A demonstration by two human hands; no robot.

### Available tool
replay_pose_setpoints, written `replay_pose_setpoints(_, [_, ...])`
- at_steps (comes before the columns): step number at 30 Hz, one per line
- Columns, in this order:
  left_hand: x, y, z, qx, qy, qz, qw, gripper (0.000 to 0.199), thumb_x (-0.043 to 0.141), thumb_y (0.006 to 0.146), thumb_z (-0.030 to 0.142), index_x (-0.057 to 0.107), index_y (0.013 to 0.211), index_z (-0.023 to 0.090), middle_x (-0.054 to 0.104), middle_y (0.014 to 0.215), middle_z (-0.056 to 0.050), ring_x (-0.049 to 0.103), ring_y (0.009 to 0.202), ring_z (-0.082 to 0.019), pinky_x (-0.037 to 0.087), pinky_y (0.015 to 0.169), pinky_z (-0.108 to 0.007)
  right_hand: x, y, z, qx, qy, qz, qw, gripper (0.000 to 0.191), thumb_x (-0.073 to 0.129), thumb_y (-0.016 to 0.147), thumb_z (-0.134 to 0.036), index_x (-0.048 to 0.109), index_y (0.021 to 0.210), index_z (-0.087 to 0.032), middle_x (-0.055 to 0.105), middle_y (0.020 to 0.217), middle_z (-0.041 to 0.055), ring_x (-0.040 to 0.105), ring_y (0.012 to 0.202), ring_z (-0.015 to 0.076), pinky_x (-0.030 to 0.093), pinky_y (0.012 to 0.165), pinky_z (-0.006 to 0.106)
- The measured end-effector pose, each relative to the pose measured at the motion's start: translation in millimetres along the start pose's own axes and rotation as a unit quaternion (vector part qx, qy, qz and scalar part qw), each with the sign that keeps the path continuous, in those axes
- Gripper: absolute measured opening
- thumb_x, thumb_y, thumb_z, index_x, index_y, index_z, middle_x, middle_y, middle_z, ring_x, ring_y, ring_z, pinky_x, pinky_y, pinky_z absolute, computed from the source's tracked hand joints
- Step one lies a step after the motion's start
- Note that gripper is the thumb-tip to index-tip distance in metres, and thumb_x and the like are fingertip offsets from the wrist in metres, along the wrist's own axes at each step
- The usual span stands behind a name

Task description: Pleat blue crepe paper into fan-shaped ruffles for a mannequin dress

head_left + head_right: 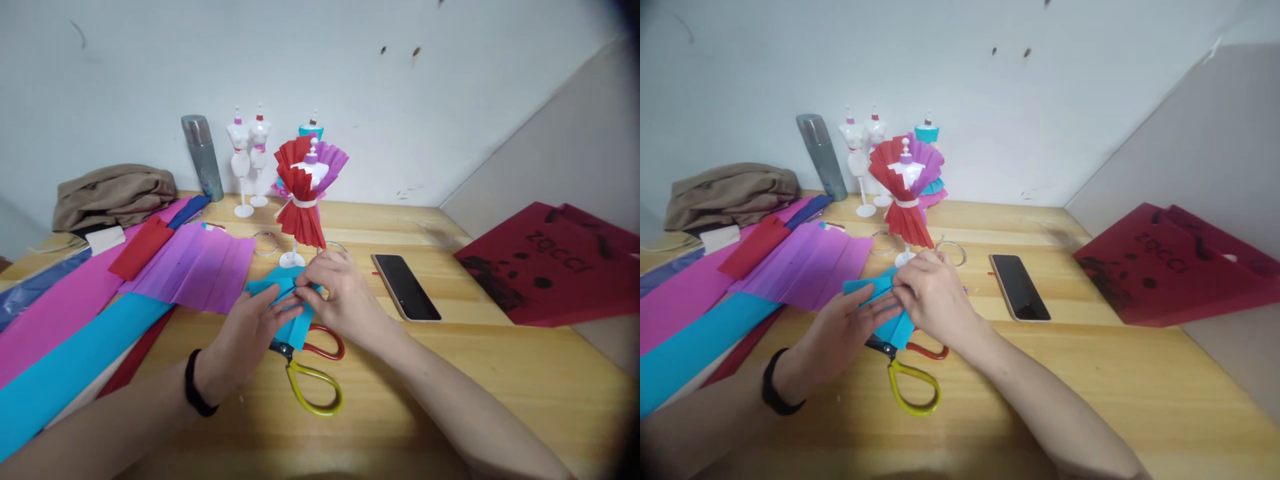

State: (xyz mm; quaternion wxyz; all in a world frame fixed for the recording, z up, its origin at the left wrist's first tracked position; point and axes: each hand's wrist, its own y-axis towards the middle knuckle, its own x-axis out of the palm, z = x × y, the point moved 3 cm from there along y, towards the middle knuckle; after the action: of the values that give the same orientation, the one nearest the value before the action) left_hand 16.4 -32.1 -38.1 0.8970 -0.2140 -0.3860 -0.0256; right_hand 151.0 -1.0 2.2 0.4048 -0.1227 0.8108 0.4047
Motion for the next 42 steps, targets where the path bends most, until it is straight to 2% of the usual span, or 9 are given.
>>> replay_pose_setpoints(9, [5.2, 0.4, -2.3, 0.006, -0.007, -0.002, 1.000, 0.016, 0.066, 0.076, 0.019, 0.063, 0.090, 0.012, 0.070, 0.100, -0.011, 0.064, 0.104, -0.028, 0.046, 0.099, -0.043, -3.8, 1.1, -0.5, 0.021, -0.003, 0.024, 0.999, 0.014, 0.060, 0.083, -0.013, 0.064, 0.072, -0.020, 0.064, 0.070, 0.0022, 0.055, 0.079, 0.0202, 0.039, 0.078, 0.038])
replay_pose_setpoints(13, [4.2, 1.4, -4.6, 0.001, -0.030, 0.016, 0.999, 0.011, 0.066, 0.075, 0.016, 0.062, 0.085, 0.014, 0.070, 0.097, -0.011, 0.065, 0.104, -0.028, 0.047, 0.099, -0.044, -2.2, 0.3, 1.0, 0.020, 0.003, 0.030, 0.999, 0.010, 0.062, 0.082, -0.013, 0.068, 0.082, -0.021, 0.069, 0.076, 0.0042, 0.058, 0.085, 0.0228, 0.040, 0.085, 0.045])
replay_pose_setpoints(17, [5.0, 2.1, -3.9, -0.005, -0.042, 0.023, 0.999, 0.008, 0.062, 0.077, 0.015, 0.061, 0.085, 0.014, 0.070, 0.096, -0.010, 0.064, 0.104, -0.027, 0.047, 0.099, -0.044, 0.1, -0.5, 2.0, 0.003, -0.007, 0.043, 0.999, 0.010, 0.061, 0.083, -0.014, 0.069, 0.082, -0.021, 0.069, 0.077, 0.0046, 0.058, 0.086, 0.0236, 0.040, 0.088, 0.047])
replay_pose_setpoints(23, [9.1, -0.2, 1.0, -0.009, -0.022, 0.014, 1.000, 0.008, 0.065, 0.073, 0.017, 0.062, 0.080, 0.012, 0.068, 0.088, -0.009, 0.061, 0.108, -0.028, 0.043, 0.104, -0.044, 2.9, 0.3, 2.9, -0.004, -0.023, 0.064, 0.998, 0.012, 0.060, 0.086, -0.016, 0.069, 0.079, -0.021, 0.065, 0.075, 0.0046, 0.057, 0.089, 0.0243, 0.041, 0.085, 0.046])
replay_pose_setpoints(30, [7.1, -0.8, 0.9, 0.013, -0.008, 0.040, 0.999, 0.011, 0.067, 0.069, 0.012, 0.058, 0.064, 0.015, 0.067, 0.077, -0.004, 0.066, 0.091, -0.022, 0.049, 0.096, -0.039, 1.9, 1.8, 1.8, -0.015, -0.015, 0.063, 0.998, 0.016, 0.057, 0.087, -0.015, 0.065, 0.075, -0.021, 0.061, 0.075, 0.0047, 0.055, 0.088, 0.0232, 0.043, 0.083, 0.044])
replay_pose_setpoints(33, [6.9, -0.6, 2.5, 0.034, 0.001, 0.026, 0.999, 0.008, 0.066, 0.069, 0.010, 0.060, 0.068, 0.016, 0.068, 0.079, -0.002, 0.066, 0.087, -0.019, 0.051, 0.094, -0.038, 1.0, 2.1, 2.2, -0.020, -0.013, 0.060, 0.998, 0.016, 0.056, 0.086, -0.014, 0.063, 0.074, -0.021, 0.063, 0.081, 0.0058, 0.055, 0.092, 0.0240, 0.043, 0.083, 0.044])
replay_pose_setpoints(37, [4.1, -1.0, 5.3, 0.040, -0.004, 0.028, 0.999, 0.009, 0.067, 0.071, 0.013, 0.064, 0.079, 0.016, 0.070, 0.094, -0.005, 0.065, 0.092, -0.021, 0.052, 0.093, -0.040, 0.9, 3.0, 2.9, -0.029, 0.000, 0.043, 0.999, 0.015, 0.056, 0.085, -0.012, 0.061, 0.074, -0.021, 0.065, 0.083, 0.0056, 0.056, 0.096, 0.0248, 0.042, 0.088, 0.046])
replay_pose_setpoints(42, [1.7, -2.7, 5.9, 0.035, 0.011, 0.006, 0.999, 0.006, 0.067, 0.075, 0.017, 0.062, 0.078, 0.017, 0.068, 0.086, -0.002, 0.063, 0.093, -0.021, 0.052, 0.090, -0.040, 0.3, 2.8, 2.8, -0.028, 0.007, 0.041, 0.999, 0.012, 0.057, 0.085, -0.013, 0.062, 0.078, -0.020, 0.066, 0.082, 0.0061, 0.056, 0.098, 0.0254, 0.043, 0.090, 0.047])
